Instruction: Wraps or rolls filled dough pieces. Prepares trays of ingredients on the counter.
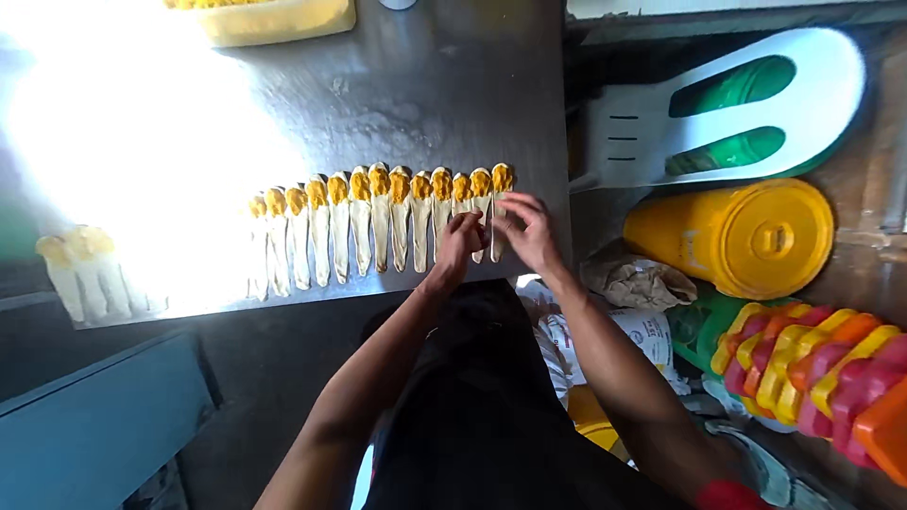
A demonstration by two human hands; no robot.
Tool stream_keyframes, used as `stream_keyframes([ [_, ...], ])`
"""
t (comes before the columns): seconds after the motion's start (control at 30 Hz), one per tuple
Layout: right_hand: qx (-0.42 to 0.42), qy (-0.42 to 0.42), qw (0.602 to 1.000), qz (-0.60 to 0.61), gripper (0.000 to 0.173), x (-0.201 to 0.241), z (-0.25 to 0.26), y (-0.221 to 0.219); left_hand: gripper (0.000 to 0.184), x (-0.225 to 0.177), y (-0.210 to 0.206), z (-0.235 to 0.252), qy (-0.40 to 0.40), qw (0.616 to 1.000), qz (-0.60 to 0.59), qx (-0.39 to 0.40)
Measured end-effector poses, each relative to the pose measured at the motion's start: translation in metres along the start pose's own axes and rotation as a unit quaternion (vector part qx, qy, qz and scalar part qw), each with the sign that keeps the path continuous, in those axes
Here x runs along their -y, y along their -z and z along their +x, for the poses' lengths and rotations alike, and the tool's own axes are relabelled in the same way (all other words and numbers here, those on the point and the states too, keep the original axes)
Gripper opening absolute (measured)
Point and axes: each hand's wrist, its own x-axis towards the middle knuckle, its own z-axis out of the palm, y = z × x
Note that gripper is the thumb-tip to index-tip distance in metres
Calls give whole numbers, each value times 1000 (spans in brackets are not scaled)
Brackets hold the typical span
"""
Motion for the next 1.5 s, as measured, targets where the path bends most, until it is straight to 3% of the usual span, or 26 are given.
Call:
stream_keyframes([
  [0.07, -51, -35, 996, -61, 29, -24, 43, 9, 25, -25, -5, 23, -63, 977, 195, -50],
  [0.17, -38, -35, 992, -116, 32, -57, 90, 1, 23, -46, -5, 82, -177, 847, 496, -70],
  [0.27, -38, 8, 993, -109, 20, -72, 111, -8, 33, -64, -15, 125, -160, 743, 649, -17],
  [0.33, -31, 10, 995, -98, 14, -74, 117, -8, 31, -63, -19, 143, -154, 713, 683, 24],
  [0.47, 6, -39, 998, -49, 28, -75, 115, -6, 20, -62, -14, 153, -177, 745, 640, 64],
  [0.57, -28, -23, 999, -21, 16, -78, 111, -10, 17, -58, -8, 156, -215, 779, 583, 85],
  [0.63, -72, 1, 997, -13, 9, -79, 105, -14, 17, -55, -8, 153, -241, 781, 569, 83],
  [0.73, -133, 46, 987, -72, 7, -80, 81, -23, 14, -41, -2, 140, -354, 733, 578, 56],
  [0.83, -133, 69, 977, -154, 14, -85, 42, -34, 18, -15, 5, 121, -442, 668, 597, 43],
  [0.93, -133, 96, 967, -197, 17, -98, 20, -48, 22, 9, 7, 105, -418, 623, 659, 49],
  [1.0, -102, 86, 969, -209, 26, -98, 12, -49, 23, 17, 3, 101, -372, 618, 691, 45],
  [1.07, -64, 58, 976, -199, 32, -81, 9, -35, 23, 17, -1, 98, -350, 637, 686, 29],
  [1.17, -100, 9, 984, -145, 32, -73, 25, -23, 20, 5, -5, 97, -362, 681, 636, -25],
  [1.3, -96, -41, 986, -128, 24, -78, 53, -23, 27, -15, -9, 107, -271, 669, 692, -19],
  [1.4, -84, -55, 993, -65, 13, -80, 61, -22, 17, -20, -7, 118, -296, 670, 681, 5],
  [1.5, -85, -98, 989, 69, 18, -82, 56, -21, 20, -22, -6, 118, -281, 729, 623, 29],
])
